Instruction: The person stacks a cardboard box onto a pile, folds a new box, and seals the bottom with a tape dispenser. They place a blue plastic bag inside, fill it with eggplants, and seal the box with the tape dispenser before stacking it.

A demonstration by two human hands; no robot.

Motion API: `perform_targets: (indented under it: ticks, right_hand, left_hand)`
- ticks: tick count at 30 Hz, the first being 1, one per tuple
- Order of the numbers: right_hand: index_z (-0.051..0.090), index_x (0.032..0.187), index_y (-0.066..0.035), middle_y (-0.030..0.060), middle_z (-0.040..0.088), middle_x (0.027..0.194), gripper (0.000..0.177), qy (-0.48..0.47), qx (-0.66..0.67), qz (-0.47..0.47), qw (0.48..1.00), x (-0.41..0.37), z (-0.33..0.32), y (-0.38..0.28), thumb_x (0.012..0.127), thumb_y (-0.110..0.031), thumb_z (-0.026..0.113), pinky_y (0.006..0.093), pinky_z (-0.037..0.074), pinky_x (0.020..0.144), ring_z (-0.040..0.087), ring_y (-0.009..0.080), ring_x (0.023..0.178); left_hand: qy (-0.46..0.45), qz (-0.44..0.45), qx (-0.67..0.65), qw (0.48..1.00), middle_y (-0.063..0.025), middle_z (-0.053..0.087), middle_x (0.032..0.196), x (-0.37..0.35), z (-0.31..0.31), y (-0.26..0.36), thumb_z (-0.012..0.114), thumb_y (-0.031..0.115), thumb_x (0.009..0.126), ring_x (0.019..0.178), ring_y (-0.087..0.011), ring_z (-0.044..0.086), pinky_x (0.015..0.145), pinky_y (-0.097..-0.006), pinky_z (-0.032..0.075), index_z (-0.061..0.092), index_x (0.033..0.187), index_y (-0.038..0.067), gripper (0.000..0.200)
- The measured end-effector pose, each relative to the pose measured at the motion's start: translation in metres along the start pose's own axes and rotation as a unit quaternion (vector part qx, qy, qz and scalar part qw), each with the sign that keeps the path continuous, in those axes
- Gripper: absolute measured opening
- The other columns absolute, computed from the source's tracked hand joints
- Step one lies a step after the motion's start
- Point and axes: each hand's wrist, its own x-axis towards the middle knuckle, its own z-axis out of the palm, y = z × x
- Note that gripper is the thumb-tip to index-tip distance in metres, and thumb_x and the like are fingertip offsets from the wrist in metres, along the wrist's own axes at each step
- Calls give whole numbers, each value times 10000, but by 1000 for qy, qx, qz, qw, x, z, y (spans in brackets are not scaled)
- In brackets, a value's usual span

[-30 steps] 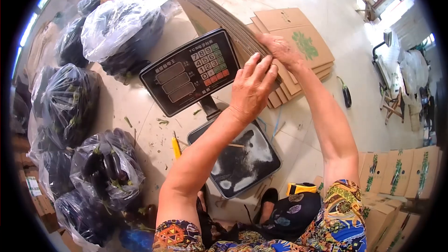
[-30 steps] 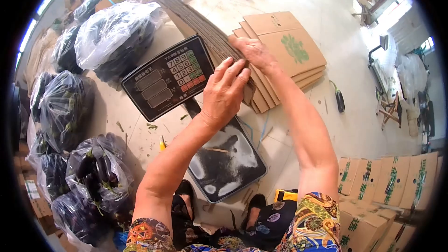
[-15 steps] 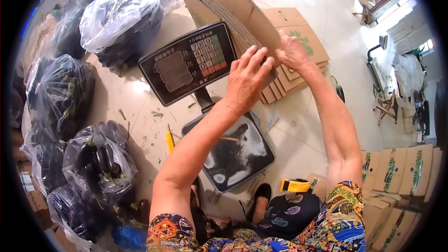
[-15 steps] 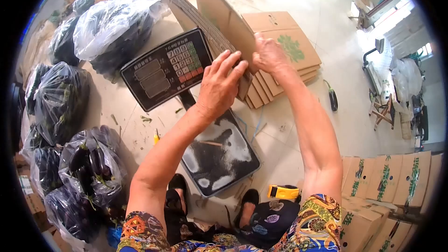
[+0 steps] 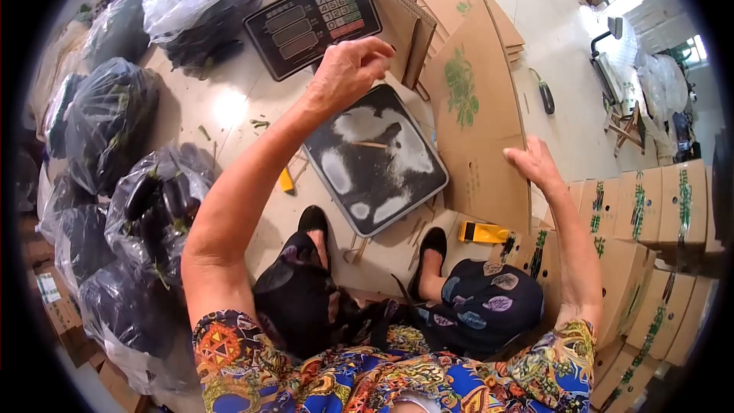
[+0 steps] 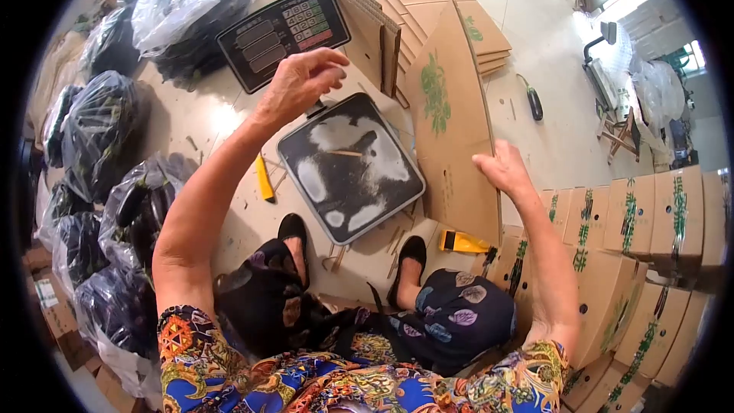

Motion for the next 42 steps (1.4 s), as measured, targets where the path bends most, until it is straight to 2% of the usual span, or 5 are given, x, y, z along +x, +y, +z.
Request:
perform_targets:
  ticks: [12,16,26,36,42]
  right_hand:
    - [606,1033,65,223,640,765,262,143,-175,-208,952,-263,-57,-92,798,-49,582,403,472,623,620,390,683]
    - [604,1021,72,244,626,820,271,137,-135,-249,949,-273,-27,-82,780,-52,584,424,476,659,610,401,708]
    - [548,1194,44,256,584,1119,455,-7,53,-272,961,-196,57,-108,875,-279,587,388,453,886,580,381,1012]
    - [631,1010,57,194,606,697,381,66,20,-130,989,-149,16,-74,943,-305,536,371,470,628,568,132,668]
    - [641,890,20,228,621,710,317,180,-84,-302,932,-77,3,-84,932,-282,553,423,496,616,647,306,646]
  left_hand:
    - [1,-181,-87,980,-85,678,993,-113,-53,14,583,386,936,924,-167,651,851,-310,508,620,1169,29,428]
    - [41,-109,-191,975,-159,482,1349,-106,-42,63,525,497,941,1223,-261,505,927,-384,489,437,1375,56,625]
    - [95,-124,-113,981,-285,378,1386,-79,3,46,759,585,708,1221,-319,474,972,-399,437,31,1495,-18,1230]
    - [67,-84,-67,992,-83,593,1075,-104,-35,74,574,160,743,968,-161,528,853,-271,424,486,1269,5,555]
    - [-91,-101,54,989,-26,570,895,-109,-78,95,581,112,699,863,-82,527,760,-237,433,563,959,23,275]
